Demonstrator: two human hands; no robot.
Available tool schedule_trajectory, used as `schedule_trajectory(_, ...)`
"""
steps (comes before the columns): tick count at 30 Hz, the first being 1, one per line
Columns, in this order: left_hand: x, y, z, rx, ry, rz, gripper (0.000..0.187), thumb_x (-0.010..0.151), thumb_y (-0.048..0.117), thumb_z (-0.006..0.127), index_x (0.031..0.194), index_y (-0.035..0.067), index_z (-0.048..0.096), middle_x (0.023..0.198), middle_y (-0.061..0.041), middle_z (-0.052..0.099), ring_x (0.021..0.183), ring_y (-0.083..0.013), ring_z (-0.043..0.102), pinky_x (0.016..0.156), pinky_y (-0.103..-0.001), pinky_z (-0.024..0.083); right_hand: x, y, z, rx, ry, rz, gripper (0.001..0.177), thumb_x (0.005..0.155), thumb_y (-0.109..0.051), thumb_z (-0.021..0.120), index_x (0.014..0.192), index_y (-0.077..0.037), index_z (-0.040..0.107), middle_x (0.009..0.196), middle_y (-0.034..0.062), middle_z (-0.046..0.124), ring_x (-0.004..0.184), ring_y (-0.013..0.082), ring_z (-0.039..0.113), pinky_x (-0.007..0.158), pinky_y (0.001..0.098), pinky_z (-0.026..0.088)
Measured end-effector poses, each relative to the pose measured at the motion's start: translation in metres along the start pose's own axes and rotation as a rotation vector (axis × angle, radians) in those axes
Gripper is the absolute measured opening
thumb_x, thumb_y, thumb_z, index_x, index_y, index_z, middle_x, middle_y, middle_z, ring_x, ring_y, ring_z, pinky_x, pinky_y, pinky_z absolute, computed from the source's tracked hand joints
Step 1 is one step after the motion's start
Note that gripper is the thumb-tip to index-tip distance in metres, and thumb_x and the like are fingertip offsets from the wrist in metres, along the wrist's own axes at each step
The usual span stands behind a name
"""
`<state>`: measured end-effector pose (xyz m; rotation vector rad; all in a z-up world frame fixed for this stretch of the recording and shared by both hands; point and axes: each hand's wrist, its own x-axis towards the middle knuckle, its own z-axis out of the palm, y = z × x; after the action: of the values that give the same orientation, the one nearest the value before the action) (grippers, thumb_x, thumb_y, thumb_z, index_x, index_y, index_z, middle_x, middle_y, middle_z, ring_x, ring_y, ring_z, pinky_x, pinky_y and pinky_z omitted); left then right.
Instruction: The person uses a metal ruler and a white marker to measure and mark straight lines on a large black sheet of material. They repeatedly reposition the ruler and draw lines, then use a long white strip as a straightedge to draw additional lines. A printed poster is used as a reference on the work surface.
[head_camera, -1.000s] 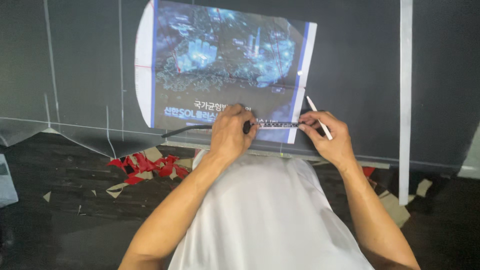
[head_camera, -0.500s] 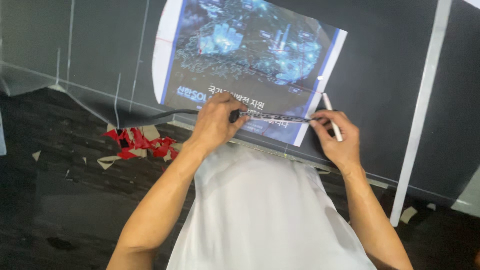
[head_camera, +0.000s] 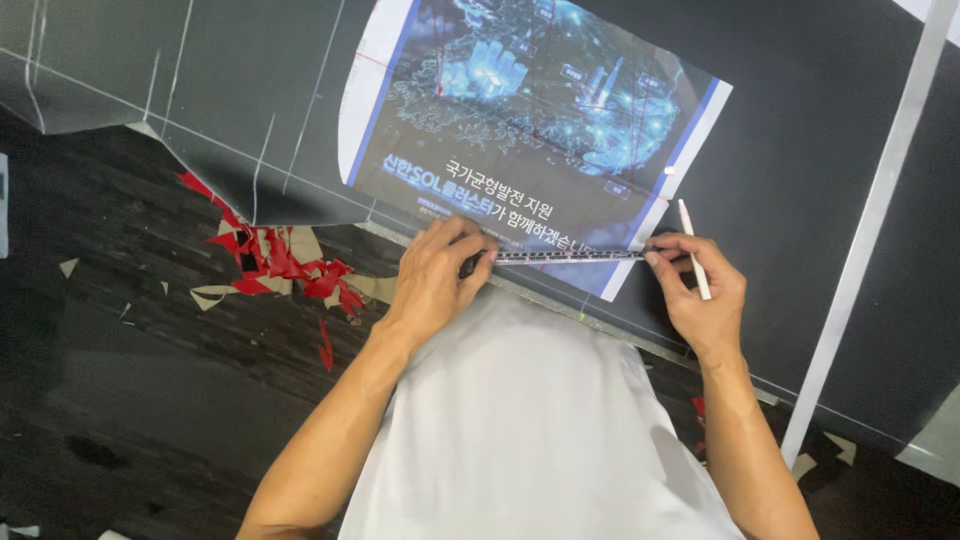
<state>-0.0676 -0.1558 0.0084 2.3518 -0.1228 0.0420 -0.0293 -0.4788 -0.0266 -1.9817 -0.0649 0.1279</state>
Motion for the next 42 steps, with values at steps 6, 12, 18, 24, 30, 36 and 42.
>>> schedule_trajectory(6,-0.015,0.001,0.006,-0.012,0.026,-0.05,0.009,0.086,0.012,0.076,0.092,0.008,0.07,0.095,-0.004,0.064,0.088,-0.0267,0.06,0.079,-0.041,0.047,-0.011,-0.003,-0.001,-0.043,-0.009,0.024,0.021,0.095,0.002,0.075,0.115,0.001,0.069,0.115,0.0099,0.073,0.091,0.0123,0.068,0.08,0.0241,0.055)
schedule_trajectory(12,-0.038,0.004,0.006,-0.092,-0.049,-0.109,0.024,0.084,0.02,0.082,0.086,0.005,0.063,0.09,-0.008,0.061,0.09,-0.0306,0.06,0.083,-0.043,0.048,-0.032,-0.006,-0.001,-0.045,-0.028,-0.018,0.021,0.094,0.003,0.075,0.114,0.001,0.068,0.114,0.0121,0.072,0.097,0.0137,0.069,0.081,0.025,0.057)
schedule_trajectory(18,-0.044,0.005,0.001,-0.034,-0.009,-0.032,0.023,0.085,0.017,0.079,0.103,0.005,0.07,0.099,-0.009,0.065,0.096,-0.0309,0.062,0.087,-0.044,0.049,-0.046,-0.006,0.001,-0.013,-0.022,0.012,0.021,0.092,0.004,0.075,0.112,0.001,0.069,0.112,0.0125,0.072,0.097,0.0143,0.07,0.078,0.0246,0.057)
schedule_trajectory(24,-0.022,-0.012,-0.023,0.128,-0.022,0.081,0.021,0.085,0.014,0.079,0.103,0.005,0.073,0.1,-0.009,0.065,0.095,-0.0297,0.061,0.082,-0.043,0.048,-0.048,-0.004,-0.003,-0.081,0.041,-0.022,0.02,0.094,0.004,0.074,0.113,0.001,0.069,0.113,0.0129,0.073,0.096,0.0142,0.068,0.08,0.0247,0.055)
schedule_trajectory(30,-0.004,-0.033,-0.044,0.174,-0.001,0.089,0.014,0.084,0.012,0.08,0.095,0.007,0.075,0.096,-0.006,0.064,0.093,-0.0279,0.06,0.081,-0.043,0.046,-0.051,0.0,-0.021,-0.103,0.147,-0.003,0.019,0.098,0.003,0.073,0.116,0.0,0.069,0.118,0.0123,0.073,0.101,0.0135,0.07,0.084,0.0243,0.055)
schedule_trajectory(36,0.006,-0.029,-0.026,0.187,-0.04,0.07,0.011,0.084,0.01,0.079,0.092,0.006,0.074,0.096,-0.006,0.064,0.091,-0.0276,0.059,0.08,-0.042,0.046,-0.064,0.002,-0.024,-0.098,0.158,0.034,0.02,0.098,0.005,0.072,0.116,0.001,0.068,0.117,0.0126,0.073,0.098,0.0136,0.07,0.083,0.0244,0.056)
schedule_trajectory(42,0.014,-0.034,-0.019,0.178,-0.059,0.107,0.01,0.082,0.01,0.079,0.09,0.006,0.074,0.096,-0.006,0.065,0.094,-0.028,0.059,0.082,-0.042,0.046,-0.072,0.005,-0.022,-0.11,0.163,0.051,0.021,0.096,0.004,0.074,0.116,0.0,0.068,0.117,0.0119,0.073,0.099,0.0136,0.07,0.082,0.0247,0.056)
